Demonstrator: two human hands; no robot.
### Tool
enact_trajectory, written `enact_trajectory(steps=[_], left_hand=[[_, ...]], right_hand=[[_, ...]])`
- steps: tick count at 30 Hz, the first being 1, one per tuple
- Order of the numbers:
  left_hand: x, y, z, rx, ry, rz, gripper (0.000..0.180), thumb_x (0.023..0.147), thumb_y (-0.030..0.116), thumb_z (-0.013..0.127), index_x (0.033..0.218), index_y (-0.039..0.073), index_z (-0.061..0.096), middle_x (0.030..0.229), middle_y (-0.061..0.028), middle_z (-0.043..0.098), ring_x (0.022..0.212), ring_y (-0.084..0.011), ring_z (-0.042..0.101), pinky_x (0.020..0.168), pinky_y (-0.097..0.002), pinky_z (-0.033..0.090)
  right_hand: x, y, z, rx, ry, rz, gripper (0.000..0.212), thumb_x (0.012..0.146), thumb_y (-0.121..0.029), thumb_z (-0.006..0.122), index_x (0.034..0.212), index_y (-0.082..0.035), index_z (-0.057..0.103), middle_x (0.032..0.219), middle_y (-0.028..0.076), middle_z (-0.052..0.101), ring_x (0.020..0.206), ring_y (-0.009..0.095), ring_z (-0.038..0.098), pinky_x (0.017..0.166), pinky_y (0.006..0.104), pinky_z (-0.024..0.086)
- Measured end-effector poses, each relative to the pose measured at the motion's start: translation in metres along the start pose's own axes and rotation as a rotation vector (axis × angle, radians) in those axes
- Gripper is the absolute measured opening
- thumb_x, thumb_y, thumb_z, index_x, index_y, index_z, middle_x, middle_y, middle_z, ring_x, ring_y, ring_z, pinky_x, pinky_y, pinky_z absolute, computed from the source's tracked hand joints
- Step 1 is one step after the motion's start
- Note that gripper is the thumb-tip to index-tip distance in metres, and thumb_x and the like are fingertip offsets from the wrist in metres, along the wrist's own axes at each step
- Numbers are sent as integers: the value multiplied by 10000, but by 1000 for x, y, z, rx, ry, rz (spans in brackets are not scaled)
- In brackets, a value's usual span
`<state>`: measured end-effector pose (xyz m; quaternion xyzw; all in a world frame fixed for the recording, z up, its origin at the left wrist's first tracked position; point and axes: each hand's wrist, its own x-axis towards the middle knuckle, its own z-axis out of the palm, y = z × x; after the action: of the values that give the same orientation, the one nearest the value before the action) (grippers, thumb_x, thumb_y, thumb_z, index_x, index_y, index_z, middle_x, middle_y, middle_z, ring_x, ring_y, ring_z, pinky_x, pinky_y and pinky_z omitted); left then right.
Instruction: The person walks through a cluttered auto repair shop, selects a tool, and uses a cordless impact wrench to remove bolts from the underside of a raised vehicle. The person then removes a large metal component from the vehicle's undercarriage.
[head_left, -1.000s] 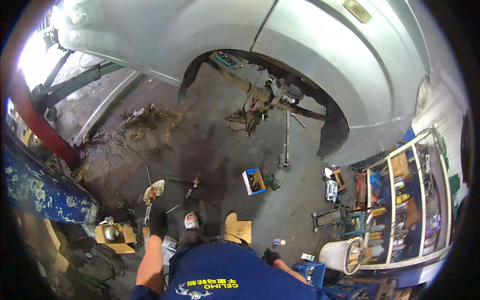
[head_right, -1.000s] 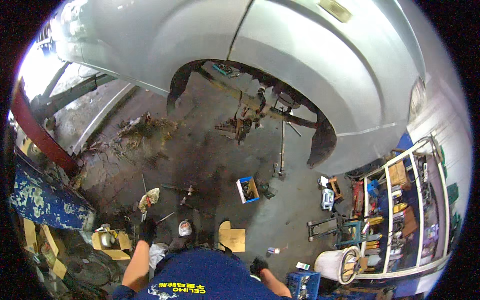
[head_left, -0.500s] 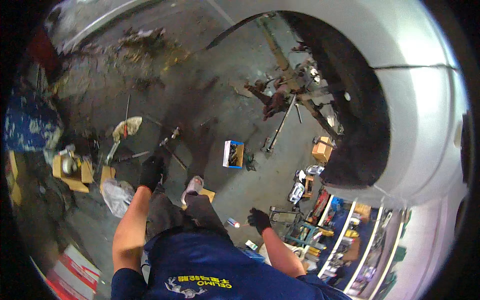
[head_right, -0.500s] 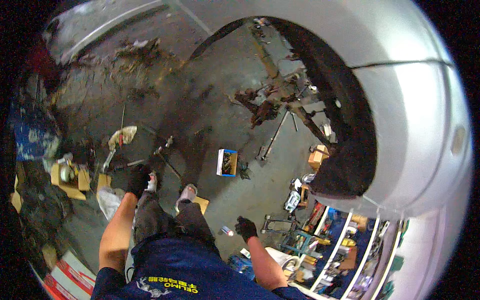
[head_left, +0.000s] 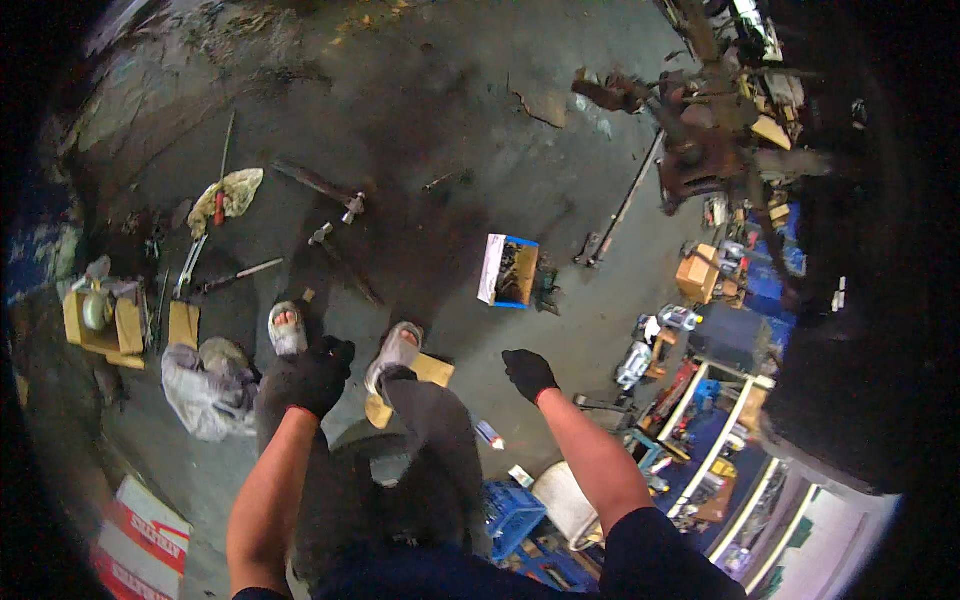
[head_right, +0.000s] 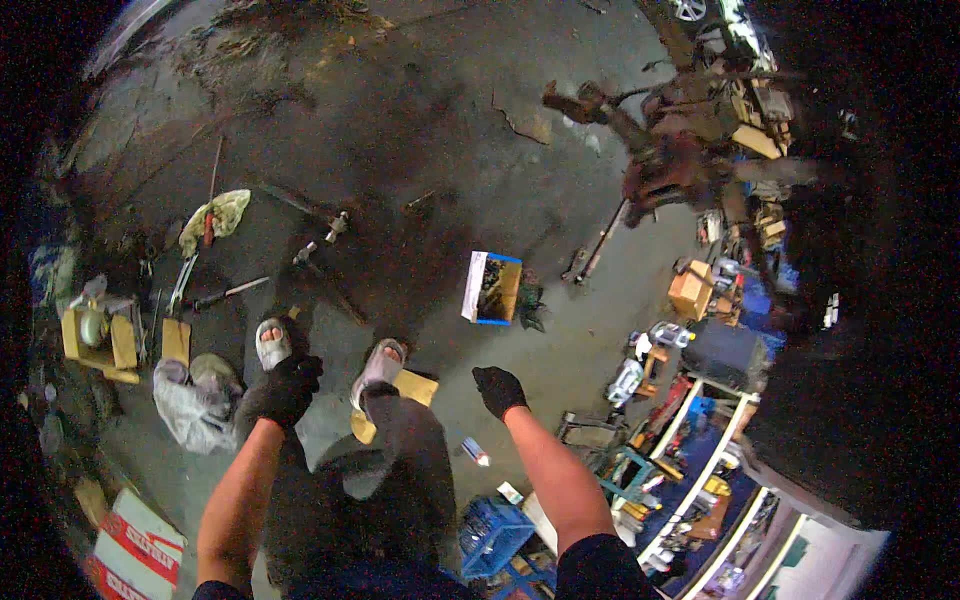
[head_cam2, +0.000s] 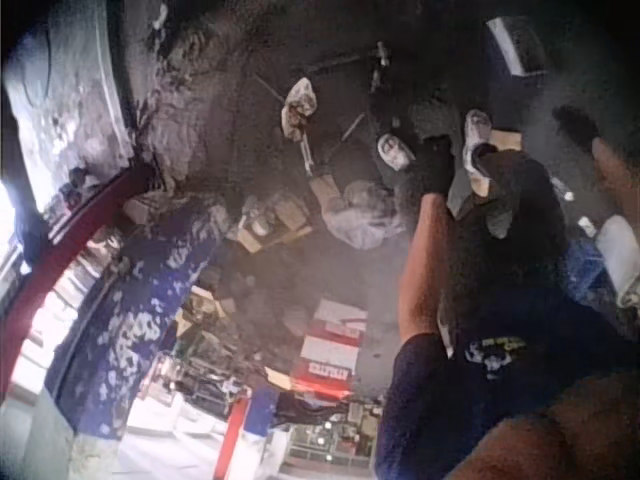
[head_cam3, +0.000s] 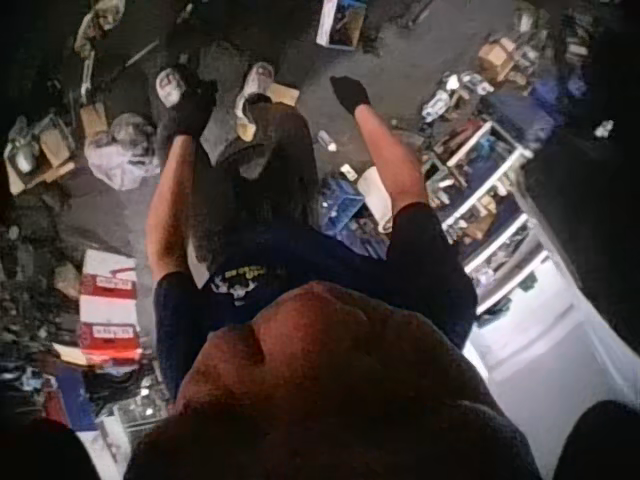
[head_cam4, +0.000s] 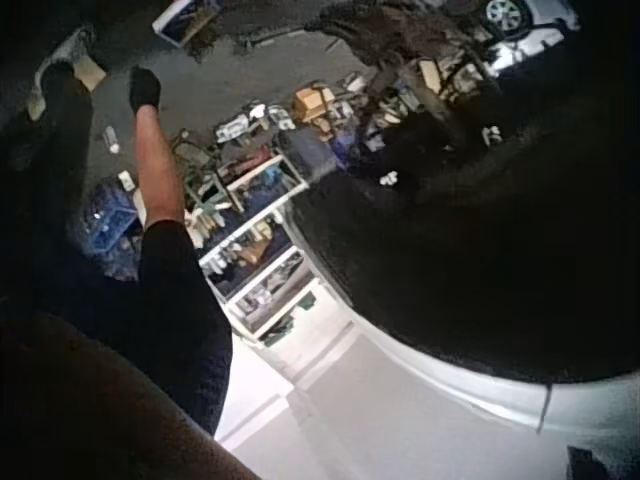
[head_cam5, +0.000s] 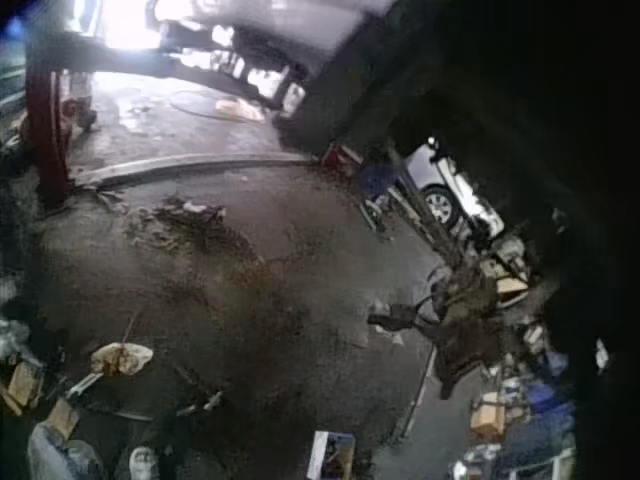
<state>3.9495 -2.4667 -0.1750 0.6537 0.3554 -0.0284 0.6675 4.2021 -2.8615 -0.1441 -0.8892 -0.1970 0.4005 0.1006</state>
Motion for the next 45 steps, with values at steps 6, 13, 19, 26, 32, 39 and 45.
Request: enact_trajectory(steps=[6, 13, 19, 26, 32, 39, 45], left_hand=[[139, -58, 11, 152, -106, -224, 329, 941, 323, 664, 1070, 23, 712, 864, -155, 713, 752, -289, 679, 709, -388, 517], [252, -57, 35, 475, -126, 225, 247, 922, 251, 681, 984, 15, 721, 784, -188, 686, 714, -310, 686, 669, -392, 511], [271, -7, 68, 695, -168, 660, 199, 928, 204, 660, 953, 7, 679, 807, -221, 676, 740, -393, 670, 665, -430, 515], [299, -22, 107, 1072, -239, 812, 232, 976, 180, 565, 1104, -2, 632, 1020, -177, 677, 883, -365, 656, 756, -434, 537], [301, -21, 121, 1223, -379, 694, 261, 1001, 208, 530, 1130, -6, 606, 990, -175, 669, 896, -343, 655, 766, -426, 538], [303, -25, 127, 1022, -396, 861, 258, 907, 312, 646, 833, 70, 700, 852, -193, 691, 807, -411, 678, 735, -487, 547], [285, -23, 111, 1127, -469, 692, 263, 898, 324, 634, 848, 74, 702, 880, -189, 689, 825, -409, 677, 767, -494, 540]], right_hand=[[140, 85, 82, -131, 147, 410, 656, 921, -568, 601, 1324, -50, 606, 1235, 190, 677, 1182, 379, 618, 1028, 456, 470], [271, 182, 154, 14, 351, 529, 674, 871, -494, 699, 1423, -149, 527, 1395, 197, 576, 1267, 368, 559, 1045, 466, 457], [306, 227, 189, 4, 517, 627, 500, 951, -385, 618, 1406, -186, 564, 1389, 167, 579, 1265, 379, 551, 1054, 480, 457], [201, 273, 252, 13, 468, 764, 376, 947, -404, 592, 1165, -124, 716, 1143, 207, 693, 1053, 431, 640, 922, 522, 506], [54, 353, 390, -113, -14, 784, 440, 934, -476, 583, 1091, -86, 711, 1103, 216, 698, 999, 407, 672, 847, 514, 528], [-24, 405, 387, -266, -609, 605, 457, 876, -502, 645, 1121, -121, 708, 1034, 153, 727, 915, 317, 695, 809, 462, 541], [220, 343, 223, -657, -567, -224, 420, 923, -433, 567, 1181, -129, 701, 1129, 102, 726, 971, 297, 685, 882, 445, 530]])
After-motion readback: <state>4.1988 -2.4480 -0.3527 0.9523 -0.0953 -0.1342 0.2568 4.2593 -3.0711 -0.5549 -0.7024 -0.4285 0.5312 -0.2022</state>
